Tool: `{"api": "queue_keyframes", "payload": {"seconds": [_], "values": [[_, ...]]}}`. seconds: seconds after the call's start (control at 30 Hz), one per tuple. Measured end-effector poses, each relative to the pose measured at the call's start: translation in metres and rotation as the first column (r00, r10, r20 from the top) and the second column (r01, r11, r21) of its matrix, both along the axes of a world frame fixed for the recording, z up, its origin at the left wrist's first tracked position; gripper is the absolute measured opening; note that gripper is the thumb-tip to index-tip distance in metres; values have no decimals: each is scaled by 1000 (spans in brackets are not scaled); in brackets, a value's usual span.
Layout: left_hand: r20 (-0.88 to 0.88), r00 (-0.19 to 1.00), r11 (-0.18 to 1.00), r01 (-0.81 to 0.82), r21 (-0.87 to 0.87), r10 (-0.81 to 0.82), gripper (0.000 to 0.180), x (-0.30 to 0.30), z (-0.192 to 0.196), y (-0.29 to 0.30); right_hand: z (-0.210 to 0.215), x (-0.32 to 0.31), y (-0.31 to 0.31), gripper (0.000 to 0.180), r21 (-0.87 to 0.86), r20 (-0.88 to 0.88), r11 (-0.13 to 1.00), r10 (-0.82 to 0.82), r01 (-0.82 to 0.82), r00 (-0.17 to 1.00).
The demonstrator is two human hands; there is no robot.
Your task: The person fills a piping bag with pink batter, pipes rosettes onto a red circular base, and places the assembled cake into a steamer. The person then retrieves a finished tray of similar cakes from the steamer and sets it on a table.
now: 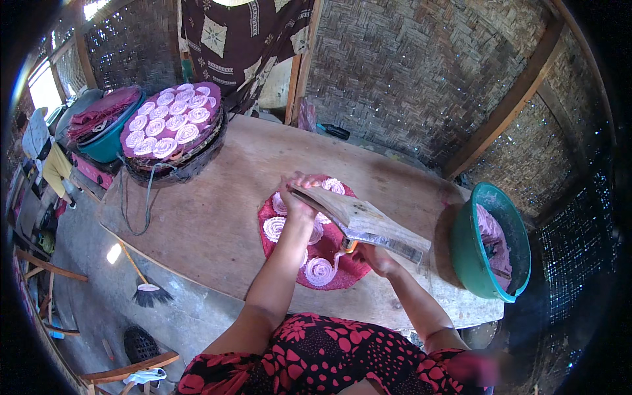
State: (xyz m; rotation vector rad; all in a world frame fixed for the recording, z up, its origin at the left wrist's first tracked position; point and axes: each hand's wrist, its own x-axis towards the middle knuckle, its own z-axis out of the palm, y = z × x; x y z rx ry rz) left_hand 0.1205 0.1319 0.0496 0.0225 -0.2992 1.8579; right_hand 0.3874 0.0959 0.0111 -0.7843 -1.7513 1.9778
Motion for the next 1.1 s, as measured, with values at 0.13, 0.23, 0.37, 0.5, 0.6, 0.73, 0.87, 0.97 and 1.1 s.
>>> {"api": "queue_keyframes", "payload": {"seconds": [0.13, 0.23, 0.37, 0.5, 0.6, 0.73, 0.87, 0.97, 1.1], "values": [[9, 1000, 997, 5, 83, -6, 35, -30, 20, -8, 6, -47, 9, 60, 608, -50, 781, 219, -144, 974], [-40, 999, 987, 39, 157, -34, 34, -45, 39, -20, 17, -76, 10, 50, 625, 310, 710, 156, -325, 938], [-62, 997, 972, 62, 225, -49, 36, -51, 52, -33, 40, -99, -2, 32, 882, 360, 356, -89, -308, 929], [-84, 995, 981, 72, 181, -58, 39, -55, 55, -39, 79, -96, -14, 30, 965, 175, 205, -54, -161, 983], [-180, 983, 994, 46, 104, -26, 44, -57, 65, -30, 121, -62, -1, 59, 105, 118, 945, 298, -310, 947], [-347, 938, 999, -23, -29, 12, 65, -42, 83, 12, 164, -5, 30, 82, -329, -62, 830, 456, -450, 888], [-336, 932, 986, 92, -140, -135, 69, -12, 60, 63, 163, 7, 49, 79, -214, 443, 976, 143, -50, 885], [-235, 957, 964, 114, -240, -172, 69, -2, 11, 76, 145, -7, 47, 76, -112, 613, 994, 56, 17, 788], [-47, 976, 928, 187, -323, -213, 64, -3, -30, 73, 134, -22, 43, 72, -102, 640, 995, 71, -6, 765]]}}
